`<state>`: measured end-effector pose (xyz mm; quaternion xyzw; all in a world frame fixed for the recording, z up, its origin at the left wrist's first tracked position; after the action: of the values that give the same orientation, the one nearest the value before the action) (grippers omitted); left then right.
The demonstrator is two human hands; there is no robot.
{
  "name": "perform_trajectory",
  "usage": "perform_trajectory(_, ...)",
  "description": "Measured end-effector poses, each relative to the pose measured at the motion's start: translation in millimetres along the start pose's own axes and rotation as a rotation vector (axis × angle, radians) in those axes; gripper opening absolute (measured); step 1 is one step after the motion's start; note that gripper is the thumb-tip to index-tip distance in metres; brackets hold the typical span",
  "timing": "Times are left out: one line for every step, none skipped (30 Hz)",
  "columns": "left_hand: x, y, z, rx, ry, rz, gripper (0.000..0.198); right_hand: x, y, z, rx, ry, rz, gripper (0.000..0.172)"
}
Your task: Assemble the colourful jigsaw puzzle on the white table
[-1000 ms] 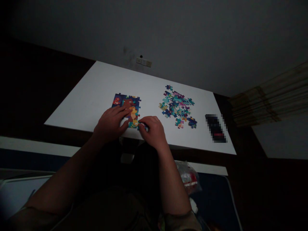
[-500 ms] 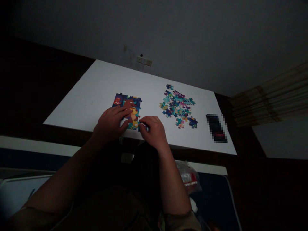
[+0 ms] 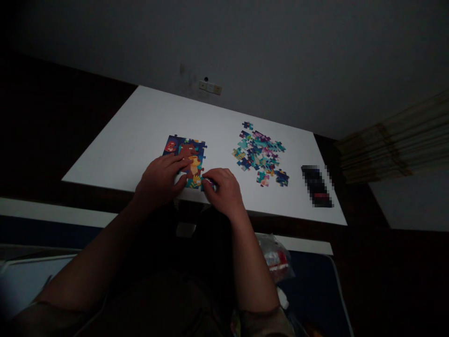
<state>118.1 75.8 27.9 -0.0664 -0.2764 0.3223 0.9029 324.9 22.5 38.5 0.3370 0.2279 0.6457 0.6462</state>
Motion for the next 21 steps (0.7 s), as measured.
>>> perform_trajectory(0.0, 0.1, -0.1, 0.002, 0.001, 0.001, 0.049, 0.1, -0.6, -0.1, 0.001, -0.001, -0.002, 0.015)
perform_trajectory(0.0, 0.3, 0.0, 0.006, 0.003, 0.002, 0.049, 0.1, -1.1, -0.3, 0.005, -0.002, -0.002, 0.015)
perform_trajectory(0.0, 0.3, 0.0, 0.01, 0.004, 0.003, 0.049, 0.1, -1.5, -0.3, 0.01, -0.003, -0.002, 0.015)
perform_trajectory(0.0, 0.2, 0.2, 0.015, 0.005, 0.004, 0.048, 0.1, -1.8, -0.2, 0.016, -0.006, -0.001, 0.015)
perform_trajectory(0.1, 0.1, 0.6, 0.02, 0.005, 0.005, 0.048, 0.1, -2.1, -0.2, 0.02, -0.008, -0.001, 0.015)
perform_trajectory(0.2, 0.1, 1.0, 0.024, 0.004, 0.009, 0.047, 0.1, -2.5, -0.2, 0.024, -0.009, -0.003, 0.016)
perform_trajectory(0.3, 0.0, 1.5, 0.026, 0.003, 0.013, 0.047, 0.1, -2.8, -0.4, 0.026, -0.008, -0.005, 0.016)
perform_trajectory(0.5, -0.2, 2.0, 0.026, 0.002, 0.015, 0.046, 0.1, -3.0, -0.5, 0.029, -0.008, -0.007, 0.015)
perform_trajectory(0.7, -0.4, 2.4, 0.024, 0.001, 0.016, 0.046, 0.0, -3.1, -0.5, 0.031, -0.007, -0.009, 0.015)
perform_trajectory(1.0, -0.8, 2.8, 0.022, 0.0, 0.017, 0.046, -0.1, -3.0, -0.5, 0.034, -0.008, -0.008, 0.015)
perform_trajectory(1.2, -1.2, 3.1, 0.019, 0.0, 0.016, 0.045, -0.1, -3.0, -0.3, 0.037, -0.009, -0.007, 0.015)
perform_trajectory(1.3, -1.5, 3.5, 0.016, -0.001, 0.016, 0.045, -0.1, -2.9, -0.1, 0.039, -0.01, -0.006, 0.015)
perform_trajectory(1.4, -1.7, 3.9, 0.014, -0.001, 0.017, 0.045, -0.1, -2.9, -0.1, 0.039, -0.01, -0.004, 0.015)
perform_trajectory(1.4, -1.9, 4.3, 0.014, -0.001, 0.019, 0.045, 0.0, -2.9, 0.1, 0.039, -0.011, -0.003, 0.015)
perform_trajectory(1.5, -2.1, 4.7, 0.014, -0.001, 0.019, 0.045, 0.1, -2.9, 0.3, 0.04, -0.012, 0.0, 0.015)
perform_trajectory(1.6, -2.4, 5.1, 0.015, -0.001, 0.019, 0.044, 0.2, -2.7, 0.6, 0.042, -0.015, 0.005, 0.015)
perform_trajectory(1.9, -2.8, 5.5, 0.014, 0.0, 0.017, 0.044, 0.2, -2.5, 1.0, 0.045, -0.018, 0.011, 0.015)
perform_trajectory(2.2, -3.2, 5.7, 0.012, 0.001, 0.015, 0.044, 0.3, -2.1, 1.5, 0.05, -0.021, 0.018, 0.015)
perform_trajectory(2.5, -3.6, 5.9, 0.011, 0.002, 0.013, 0.044, 0.3, -1.9, 1.8, 0.054, -0.023, 0.023, 0.015)
perform_trajectory(2.8, -3.8, 6.0, 0.009, 0.004, 0.012, 0.043, 0.4, -2.0, 1.9, 0.057, -0.023, 0.023, 0.015)
perform_trajectory(3.0, -3.9, 6.1, 0.007, 0.005, 0.012, 0.043, 0.6, -2.4, 1.7, 0.058, -0.021, 0.02, 0.015)
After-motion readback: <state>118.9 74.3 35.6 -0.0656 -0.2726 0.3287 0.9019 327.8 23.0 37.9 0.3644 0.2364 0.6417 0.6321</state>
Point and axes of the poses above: each hand's wrist, its own x-axis towards the middle knuckle, its own z-axis out of the back of the hand, y = z × x, the point moved 10 cm from there along x, towards the middle knuckle, and after that the axes turned 15 degrees about -z, right-handed, at the moved point
